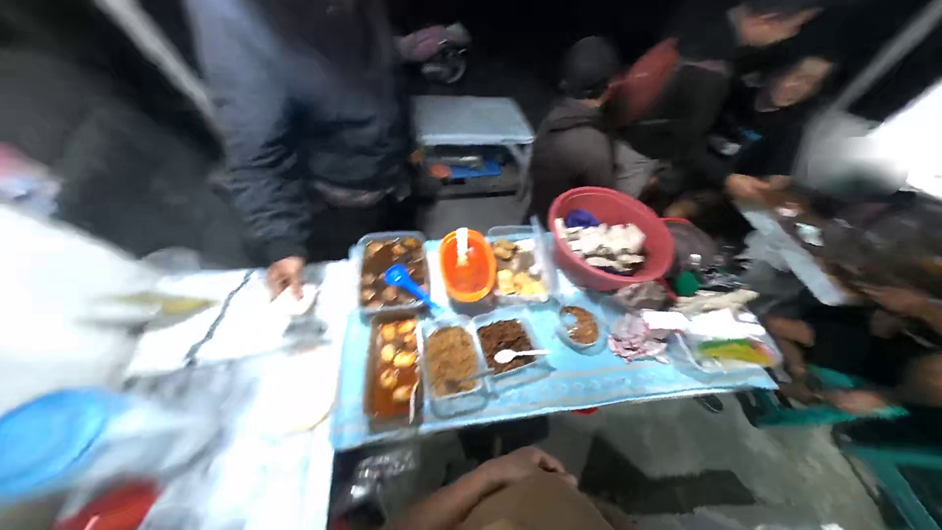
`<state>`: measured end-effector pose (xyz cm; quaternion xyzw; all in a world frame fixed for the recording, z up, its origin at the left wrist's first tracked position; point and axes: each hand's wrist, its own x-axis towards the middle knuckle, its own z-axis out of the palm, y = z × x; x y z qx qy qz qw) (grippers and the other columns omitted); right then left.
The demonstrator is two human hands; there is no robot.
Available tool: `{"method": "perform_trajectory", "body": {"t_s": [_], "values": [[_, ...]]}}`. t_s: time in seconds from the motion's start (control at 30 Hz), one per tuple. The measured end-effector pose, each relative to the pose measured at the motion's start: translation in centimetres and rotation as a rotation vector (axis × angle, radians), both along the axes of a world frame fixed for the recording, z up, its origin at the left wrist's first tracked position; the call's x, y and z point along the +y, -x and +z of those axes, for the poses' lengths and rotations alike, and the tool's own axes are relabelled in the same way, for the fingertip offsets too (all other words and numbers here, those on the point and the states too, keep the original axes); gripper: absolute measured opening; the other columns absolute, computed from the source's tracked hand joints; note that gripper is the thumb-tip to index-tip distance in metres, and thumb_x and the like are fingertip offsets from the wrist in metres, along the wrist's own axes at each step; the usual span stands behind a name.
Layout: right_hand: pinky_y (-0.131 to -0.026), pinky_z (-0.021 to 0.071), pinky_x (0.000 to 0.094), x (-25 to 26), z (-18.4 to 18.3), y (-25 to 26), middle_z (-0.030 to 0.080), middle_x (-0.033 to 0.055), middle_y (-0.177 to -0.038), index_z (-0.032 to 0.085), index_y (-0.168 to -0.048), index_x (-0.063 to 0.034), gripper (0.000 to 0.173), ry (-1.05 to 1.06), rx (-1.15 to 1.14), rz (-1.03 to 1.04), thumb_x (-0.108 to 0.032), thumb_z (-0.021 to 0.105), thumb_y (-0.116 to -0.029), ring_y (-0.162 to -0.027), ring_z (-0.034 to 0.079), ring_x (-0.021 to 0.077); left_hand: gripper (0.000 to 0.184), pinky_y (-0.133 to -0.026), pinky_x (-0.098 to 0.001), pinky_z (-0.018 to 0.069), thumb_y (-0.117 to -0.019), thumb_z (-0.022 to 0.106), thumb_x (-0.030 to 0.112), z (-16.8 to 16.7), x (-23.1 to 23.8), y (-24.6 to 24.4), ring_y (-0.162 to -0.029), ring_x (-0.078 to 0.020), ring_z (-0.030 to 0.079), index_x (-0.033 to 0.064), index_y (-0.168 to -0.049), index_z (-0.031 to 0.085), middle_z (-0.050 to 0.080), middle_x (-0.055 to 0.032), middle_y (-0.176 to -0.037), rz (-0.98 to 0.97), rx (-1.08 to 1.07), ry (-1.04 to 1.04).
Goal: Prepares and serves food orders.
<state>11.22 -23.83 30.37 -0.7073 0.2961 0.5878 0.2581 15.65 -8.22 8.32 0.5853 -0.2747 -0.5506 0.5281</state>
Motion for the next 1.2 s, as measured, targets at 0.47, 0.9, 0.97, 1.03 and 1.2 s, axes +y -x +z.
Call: {"method": "perform_trajectory", "body": {"t_s": [0.47,0.9,0.97,1.03,1.2], "values": [[-0.102,0.0509,0.0597,-20.1,-24.3,0.9,0.075,0.0145,-0.115,0.075,-0.116,-0.0087,0.052,0.278,-0.719,-0.399,-0.048,0.043,-0.1089,-0.112,0.07,0.0335,0.047,-0.064,-0.0262,0.0551,-0.1051,0.046,0.045,5.0,4.9,-3.7,-0.07,-0.0107,0.064,0.0058,-0.116,0.069,0.071,-0.0053,-0.091,0.565,0.164,0.079],[-0.097,0.0556,0.0498,-38.5,-15.4,-5.4,0.071,0.0195,-0.117,0.062,-0.13,0.0001,0.035,0.749,-1.273,-0.784,-0.022,0.059,-0.1036,-0.107,0.07,0.0307,0.043,-0.07,-0.0341,0.0591,-0.1119,0.039,0.027,5.3,2.2,-6.2,-0.08,-0.0199,0.071,-0.0006,-0.103,0.07,0.075,-0.0106,-0.096,0.913,0.04,-0.28],[-0.097,0.0537,0.0548,-41.9,-14.5,-7.2,0.072,0.0189,-0.114,0.068,-0.123,-0.0036,0.031,0.777,-1.275,-0.734,-0.027,0.06,-0.1039,-0.105,0.07,0.0331,0.039,-0.066,-0.0319,0.0587,-0.1119,0.033,0.023,5.0,0.8,-6.1,-0.078,-0.0189,0.071,0.0006,-0.105,0.065,0.074,-0.0108,-0.096,0.971,0.075,-0.246],[-0.095,0.0536,0.0572,-44.7,-14.5,-9.2,0.074,0.0163,-0.11,0.07,-0.123,-0.008,0.027,0.717,-1.223,-0.644,-0.023,0.056,-0.106,-0.102,0.071,0.0335,0.029,-0.064,-0.0313,0.0579,-0.1087,0.031,0.014,4.5,-1.0,-5.8,-0.078,-0.0195,0.071,0.0032,-0.11,0.058,0.074,-0.0114,-0.098,1.016,0.122,-0.209],[-0.097,0.0529,0.0575,-50.7,-18.1,-13.2,0.072,0.0135,-0.122,0.067,-0.133,-0.0117,0.032,0.473,-1.053,-0.349,-0.013,0.053,-0.1041,-0.109,0.07,0.0332,0.027,-0.061,-0.0317,0.0574,-0.1114,0.036,0.021,4.4,-8.1,-4.9,-0.076,-0.0187,0.07,0.0032,-0.121,0.054,0.072,-0.0103,-0.097,1.218,0.158,-0.252]]}}
